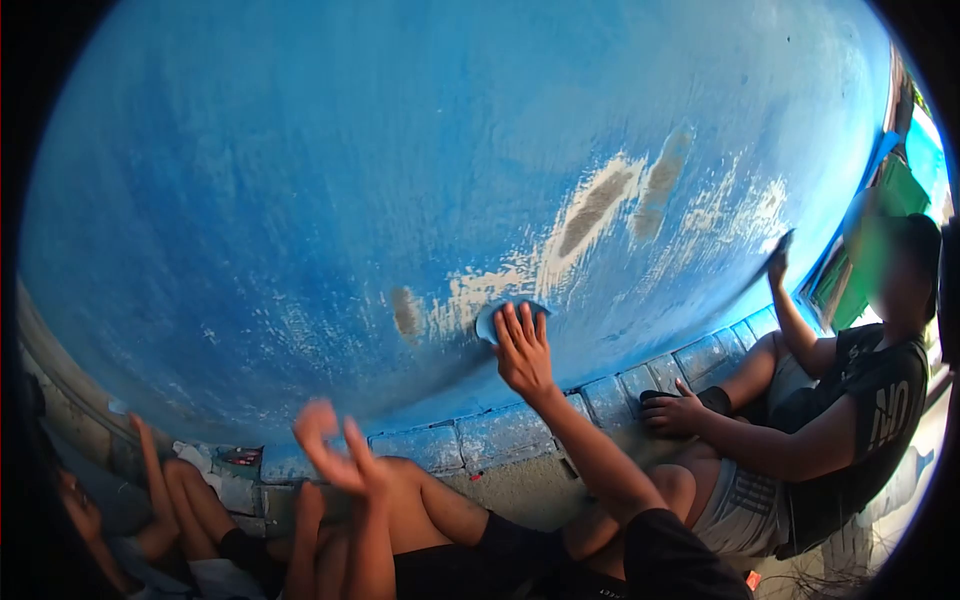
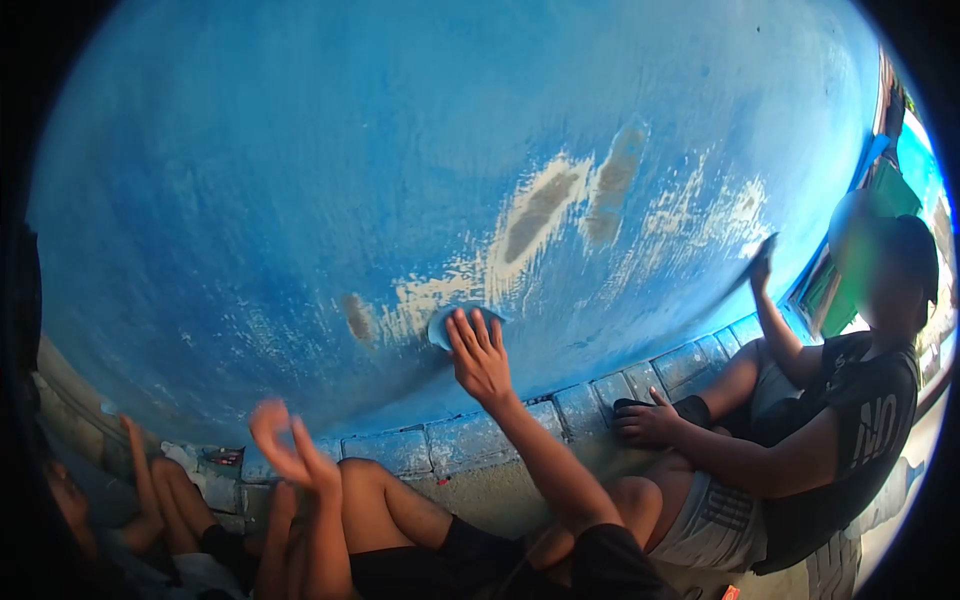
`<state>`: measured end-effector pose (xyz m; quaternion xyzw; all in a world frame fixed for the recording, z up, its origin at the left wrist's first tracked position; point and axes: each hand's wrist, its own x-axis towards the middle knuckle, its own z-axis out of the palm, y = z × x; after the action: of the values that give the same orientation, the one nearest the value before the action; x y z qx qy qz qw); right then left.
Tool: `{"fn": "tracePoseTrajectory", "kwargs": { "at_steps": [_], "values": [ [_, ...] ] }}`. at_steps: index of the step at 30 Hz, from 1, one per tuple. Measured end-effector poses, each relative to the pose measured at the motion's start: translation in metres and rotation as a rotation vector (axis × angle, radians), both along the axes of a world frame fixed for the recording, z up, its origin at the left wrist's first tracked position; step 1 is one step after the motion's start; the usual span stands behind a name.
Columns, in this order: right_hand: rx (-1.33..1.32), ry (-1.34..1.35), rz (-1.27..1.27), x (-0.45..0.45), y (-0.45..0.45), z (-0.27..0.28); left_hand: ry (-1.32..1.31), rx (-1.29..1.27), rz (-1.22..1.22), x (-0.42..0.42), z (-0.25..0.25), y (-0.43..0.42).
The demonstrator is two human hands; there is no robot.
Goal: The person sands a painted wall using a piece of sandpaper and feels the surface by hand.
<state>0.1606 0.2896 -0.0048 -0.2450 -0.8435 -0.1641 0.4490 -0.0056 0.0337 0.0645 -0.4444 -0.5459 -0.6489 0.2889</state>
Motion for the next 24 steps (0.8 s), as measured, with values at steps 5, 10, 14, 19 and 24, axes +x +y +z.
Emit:
{"fn": "tracePoseTrajectory", "kwargs": {
  "at_steps": [5,10,14,19,24],
  "values": [
    [-0.098,0.314,-0.073,-0.038,-0.02,0.093,0.447,0.061,0.247,-0.033,0.165,0.115],
    [-0.042,0.353,-0.099,-0.048,-0.015,0.074,0.675,0.007,0.534,-0.055,0.212,0.153],
    [0.008,0.334,-0.1,-0.045,-0.007,0.044,0.679,0.003,0.534,-0.054,0.21,0.155],
    [-0.027,0.423,-0.087,-0.052,-0.012,0.118,0.627,0.0,0.517,-0.056,0.207,0.157],
    [-0.035,0.338,-0.062,-0.045,-0.017,0.048,0.642,0.005,0.524,-0.056,0.207,0.156]
  ]
}}
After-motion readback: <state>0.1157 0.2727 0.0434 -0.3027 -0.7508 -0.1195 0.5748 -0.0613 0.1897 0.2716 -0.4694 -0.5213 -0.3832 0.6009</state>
